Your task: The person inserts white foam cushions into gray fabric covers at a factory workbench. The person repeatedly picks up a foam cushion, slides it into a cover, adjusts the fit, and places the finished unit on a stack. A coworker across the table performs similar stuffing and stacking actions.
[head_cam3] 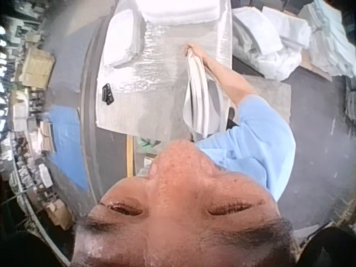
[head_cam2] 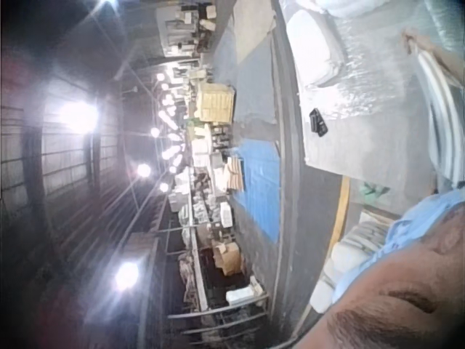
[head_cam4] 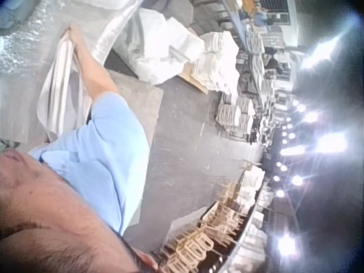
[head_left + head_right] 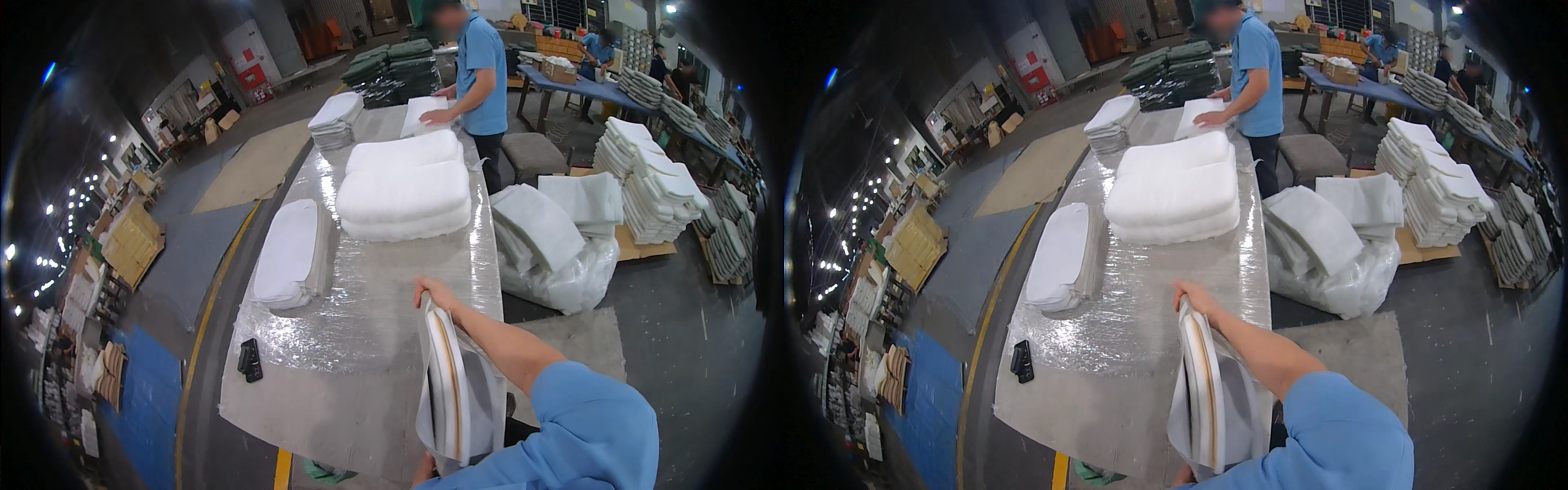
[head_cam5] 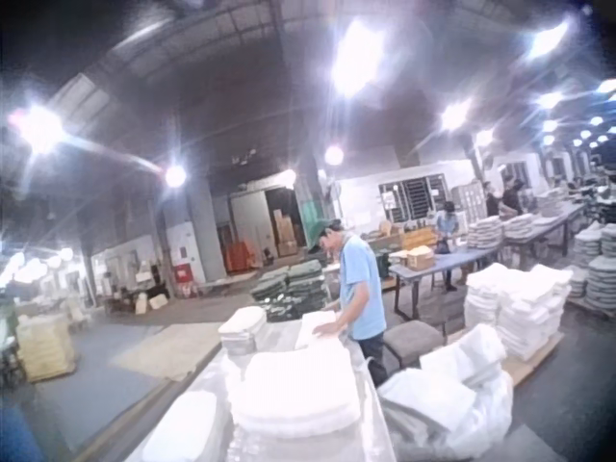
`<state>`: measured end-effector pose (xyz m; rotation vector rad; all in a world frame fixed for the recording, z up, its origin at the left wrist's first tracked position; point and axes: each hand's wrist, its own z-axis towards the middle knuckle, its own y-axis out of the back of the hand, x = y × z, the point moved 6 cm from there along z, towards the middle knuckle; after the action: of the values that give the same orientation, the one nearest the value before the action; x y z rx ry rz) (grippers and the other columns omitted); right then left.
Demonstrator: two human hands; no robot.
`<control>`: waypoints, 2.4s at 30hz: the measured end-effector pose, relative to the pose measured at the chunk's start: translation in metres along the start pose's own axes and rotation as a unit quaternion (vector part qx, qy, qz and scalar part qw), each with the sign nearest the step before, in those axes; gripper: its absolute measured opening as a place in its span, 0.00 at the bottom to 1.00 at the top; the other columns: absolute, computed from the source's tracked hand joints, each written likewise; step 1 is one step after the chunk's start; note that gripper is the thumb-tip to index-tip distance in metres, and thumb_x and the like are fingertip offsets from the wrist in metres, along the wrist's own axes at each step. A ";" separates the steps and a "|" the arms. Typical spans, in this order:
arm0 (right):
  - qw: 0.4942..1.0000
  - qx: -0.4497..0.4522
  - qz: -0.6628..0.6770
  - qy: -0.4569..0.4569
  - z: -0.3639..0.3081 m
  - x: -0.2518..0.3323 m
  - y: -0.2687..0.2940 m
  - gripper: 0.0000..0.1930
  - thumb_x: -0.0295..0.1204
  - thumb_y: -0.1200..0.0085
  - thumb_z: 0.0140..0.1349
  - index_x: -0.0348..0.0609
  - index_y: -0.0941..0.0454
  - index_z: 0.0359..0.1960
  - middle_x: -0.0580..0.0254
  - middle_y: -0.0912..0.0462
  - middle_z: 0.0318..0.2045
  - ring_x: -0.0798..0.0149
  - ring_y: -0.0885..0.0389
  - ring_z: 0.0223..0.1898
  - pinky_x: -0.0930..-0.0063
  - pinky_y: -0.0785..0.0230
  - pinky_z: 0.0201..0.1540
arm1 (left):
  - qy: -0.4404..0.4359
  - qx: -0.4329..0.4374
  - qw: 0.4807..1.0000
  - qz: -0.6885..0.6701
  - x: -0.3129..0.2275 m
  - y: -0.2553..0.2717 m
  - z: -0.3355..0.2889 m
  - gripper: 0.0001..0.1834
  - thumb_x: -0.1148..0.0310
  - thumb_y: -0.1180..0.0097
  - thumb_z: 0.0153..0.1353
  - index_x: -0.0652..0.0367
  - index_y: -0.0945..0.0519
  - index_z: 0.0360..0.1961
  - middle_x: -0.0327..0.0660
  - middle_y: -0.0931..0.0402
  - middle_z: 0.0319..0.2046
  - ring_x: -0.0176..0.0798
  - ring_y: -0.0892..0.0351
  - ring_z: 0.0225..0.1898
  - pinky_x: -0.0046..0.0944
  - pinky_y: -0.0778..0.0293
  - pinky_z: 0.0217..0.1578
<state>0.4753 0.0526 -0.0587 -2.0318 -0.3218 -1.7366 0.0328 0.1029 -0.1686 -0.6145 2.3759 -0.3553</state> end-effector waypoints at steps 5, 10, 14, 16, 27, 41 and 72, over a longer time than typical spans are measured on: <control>0.967 -0.237 0.078 -0.052 -0.066 -0.001 0.077 0.27 0.51 0.46 0.70 0.42 0.22 0.20 0.62 0.22 0.21 0.64 0.24 0.24 0.67 0.32 0.32 | -0.038 -0.202 0.909 -0.362 0.006 0.071 -0.009 0.36 0.41 0.43 0.68 0.63 0.24 0.62 0.57 0.21 0.56 0.57 0.22 0.56 0.53 0.29 0.61; 0.919 -0.370 0.136 -0.006 -0.181 -0.006 0.134 0.23 0.45 0.45 0.70 0.42 0.23 0.21 0.63 0.23 0.21 0.66 0.26 0.26 0.68 0.34 0.34 | -0.376 -0.147 0.897 -0.181 -0.099 0.040 -0.036 0.34 0.35 0.66 0.77 0.49 0.27 0.67 0.47 0.30 0.66 0.50 0.31 0.66 0.50 0.39 0.70; 0.908 -0.403 0.109 0.040 -0.265 -0.014 0.133 0.21 0.41 0.47 0.73 0.44 0.27 0.22 0.62 0.23 0.23 0.67 0.27 0.25 0.67 0.35 0.32 | -0.413 -0.112 0.872 -0.239 -0.192 0.028 0.009 0.36 0.32 0.64 0.75 0.52 0.26 0.61 0.46 0.27 0.60 0.48 0.28 0.63 0.50 0.32 0.66; 0.902 -0.419 0.102 -0.020 -0.302 -0.020 0.106 0.18 0.40 0.48 0.73 0.46 0.27 0.25 0.66 0.27 0.25 0.69 0.30 0.30 0.69 0.36 0.37 | -0.416 -0.137 0.870 -0.225 -0.246 0.030 0.032 0.34 0.34 0.63 0.76 0.56 0.25 0.56 0.46 0.25 0.55 0.47 0.26 0.59 0.47 0.29 0.62; 0.979 -0.087 0.135 -0.123 -0.365 -0.030 -0.036 0.24 0.36 0.44 0.75 0.44 0.36 0.68 0.68 0.26 0.39 0.74 0.29 0.40 0.76 0.32 0.45 | -0.626 -0.151 0.683 0.345 -0.344 -0.085 0.104 0.25 0.54 0.57 0.77 0.67 0.18 0.52 0.48 0.15 0.43 0.43 0.17 0.46 0.44 0.23 0.52; 0.936 -0.068 -0.341 0.063 -0.124 0.062 -0.009 0.31 0.42 0.35 0.64 0.40 0.27 0.64 0.42 0.17 0.48 0.46 0.17 0.46 0.56 0.26 0.51 | -0.410 0.078 0.901 0.118 -0.317 -0.119 0.100 0.26 0.64 0.52 0.73 0.62 0.25 0.68 0.43 0.25 0.63 0.36 0.28 0.63 0.37 0.35 0.64; 0.896 0.115 -0.429 0.008 -0.082 0.061 0.018 0.28 0.54 0.58 0.76 0.40 0.18 0.39 0.42 0.15 0.36 0.45 0.17 0.36 0.53 0.27 0.44 | -0.449 0.074 0.888 0.064 -0.297 -0.141 0.133 0.20 0.64 0.51 0.80 0.54 0.24 0.69 0.31 0.20 0.50 0.23 0.27 0.47 0.28 0.31 0.54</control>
<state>0.4234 -0.0088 0.0069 -1.7998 -1.5272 -2.0273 0.3690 0.1225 -0.0563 -0.4136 1.4662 -0.1353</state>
